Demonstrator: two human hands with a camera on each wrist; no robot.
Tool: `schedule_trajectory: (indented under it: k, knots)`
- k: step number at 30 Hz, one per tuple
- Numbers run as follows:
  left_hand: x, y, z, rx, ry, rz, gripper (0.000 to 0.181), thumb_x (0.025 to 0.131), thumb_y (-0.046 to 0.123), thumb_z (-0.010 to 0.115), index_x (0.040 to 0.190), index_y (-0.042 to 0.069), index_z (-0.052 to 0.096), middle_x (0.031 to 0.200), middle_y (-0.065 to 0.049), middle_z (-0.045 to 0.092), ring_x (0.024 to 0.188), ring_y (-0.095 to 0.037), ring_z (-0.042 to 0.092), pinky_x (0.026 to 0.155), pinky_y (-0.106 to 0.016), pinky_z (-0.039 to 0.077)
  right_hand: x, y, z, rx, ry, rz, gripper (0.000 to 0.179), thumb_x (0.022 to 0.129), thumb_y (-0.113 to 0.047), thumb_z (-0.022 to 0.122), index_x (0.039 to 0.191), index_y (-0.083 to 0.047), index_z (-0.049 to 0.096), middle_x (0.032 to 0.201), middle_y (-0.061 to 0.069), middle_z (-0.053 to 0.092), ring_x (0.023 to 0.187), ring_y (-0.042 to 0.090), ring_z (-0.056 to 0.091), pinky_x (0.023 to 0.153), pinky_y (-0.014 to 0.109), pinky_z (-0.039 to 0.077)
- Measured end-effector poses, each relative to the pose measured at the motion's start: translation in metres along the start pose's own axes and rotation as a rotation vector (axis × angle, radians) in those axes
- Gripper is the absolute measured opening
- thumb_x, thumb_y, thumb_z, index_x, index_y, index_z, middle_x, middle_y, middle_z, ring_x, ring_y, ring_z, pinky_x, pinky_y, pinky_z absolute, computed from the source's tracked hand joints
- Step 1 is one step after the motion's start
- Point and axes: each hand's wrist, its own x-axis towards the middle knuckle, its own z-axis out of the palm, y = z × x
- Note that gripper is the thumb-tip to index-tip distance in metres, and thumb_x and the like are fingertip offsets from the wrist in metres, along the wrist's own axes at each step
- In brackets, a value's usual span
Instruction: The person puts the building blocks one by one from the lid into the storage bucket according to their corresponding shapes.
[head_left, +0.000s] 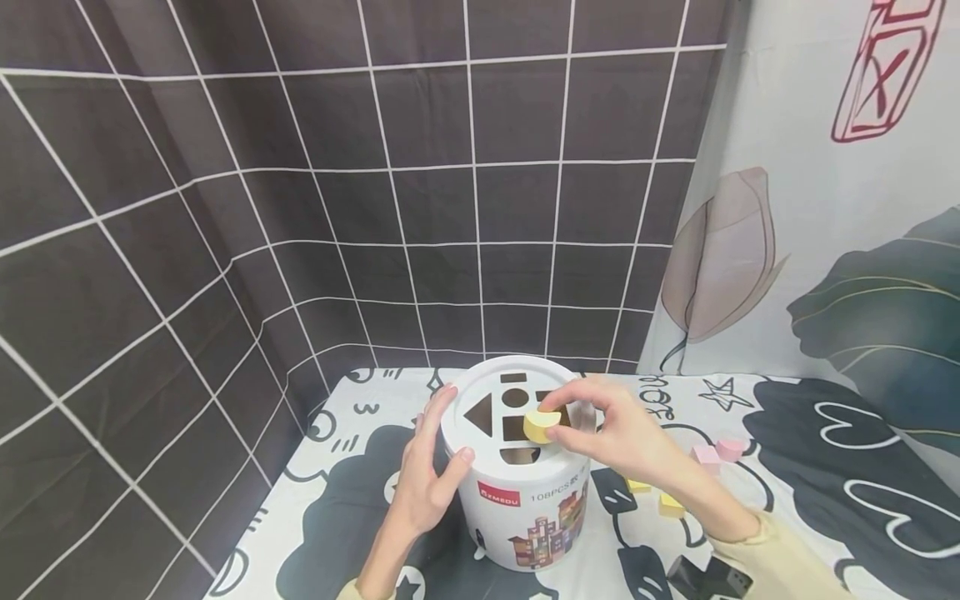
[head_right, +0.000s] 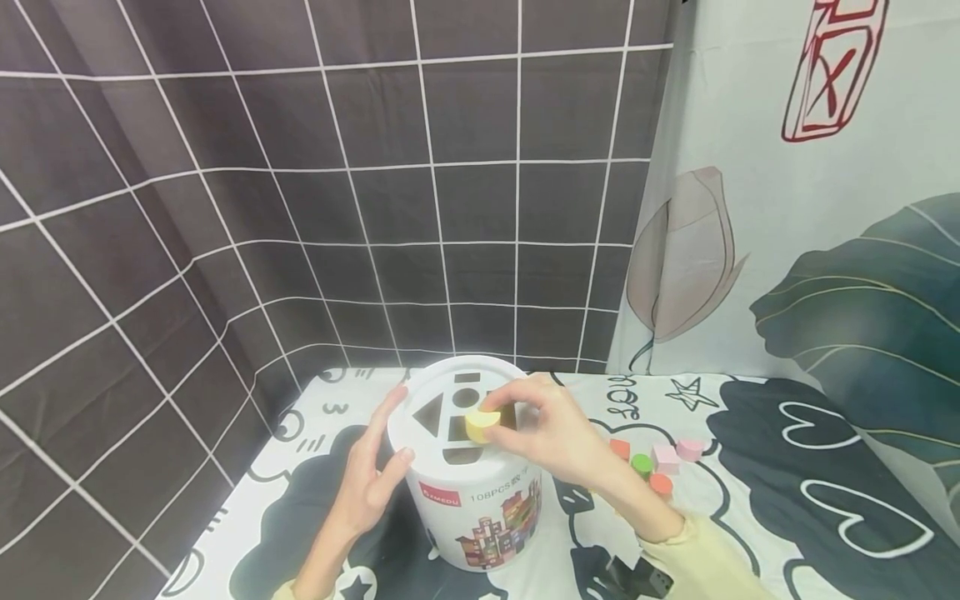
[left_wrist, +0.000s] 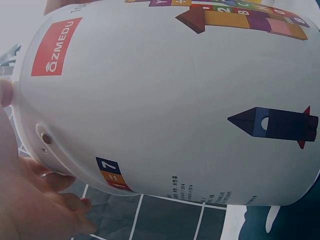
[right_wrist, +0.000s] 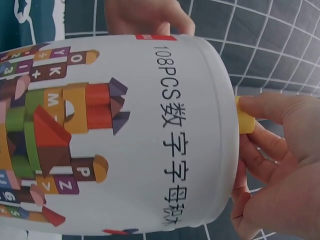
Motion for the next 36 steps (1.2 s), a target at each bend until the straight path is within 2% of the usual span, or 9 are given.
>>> schedule_trajectory:
  k: [12,19,27,36]
  knots:
    - [0.0,0.0,0.0,0.025,-0.008,-0.011,0.064,0.078,0.02,0.052,0.137,0.006,0.035,0.141,-0.009,0.034,0.131,-0.025,0.024,0.103,-0.057,0.009,0.004,-0.012,0.013,0.073,-0.026,-0.035,0.028,0.07,-0.007,0.076,0.093,-0.02,0.068,0.09,-0.011,0.061,0.085,0.021,0.049,0.075,0.035,0.041]
    - [0.002,0.0,0.0,0.035,0.001,0.023,0.063,0.077,0.018,0.054,0.136,0.004,0.036,0.139,-0.012,0.036,0.129,-0.027,0.029,0.1,-0.059,0.011,0.004,-0.012,0.015,0.024,-0.034,-0.084,0.028,0.068,-0.008,0.077,0.092,-0.02,0.068,0.091,-0.013,0.062,0.083,0.015,0.047,0.073,0.03,0.038]
    - [-0.001,-0.001,0.0,0.034,-0.01,-0.008,0.063,0.078,0.02,0.053,0.137,0.005,0.035,0.14,-0.01,0.036,0.13,-0.024,0.028,0.101,-0.058,0.011,0.002,-0.012,0.018,0.012,-0.041,-0.09,0.027,0.068,-0.009,0.077,0.091,-0.019,0.068,0.089,-0.013,0.062,0.082,0.018,0.047,0.071,0.03,0.039]
    - [0.001,0.001,-0.001,0.039,0.003,0.022,0.062,0.078,0.018,0.053,0.136,0.005,0.036,0.139,-0.011,0.037,0.129,-0.027,0.029,0.1,-0.06,0.01,0.002,-0.009,0.018,-0.017,-0.044,-0.142,0.024,0.068,-0.009,0.077,0.089,-0.017,0.068,0.088,-0.013,0.063,0.081,0.013,0.045,0.068,0.031,0.038]
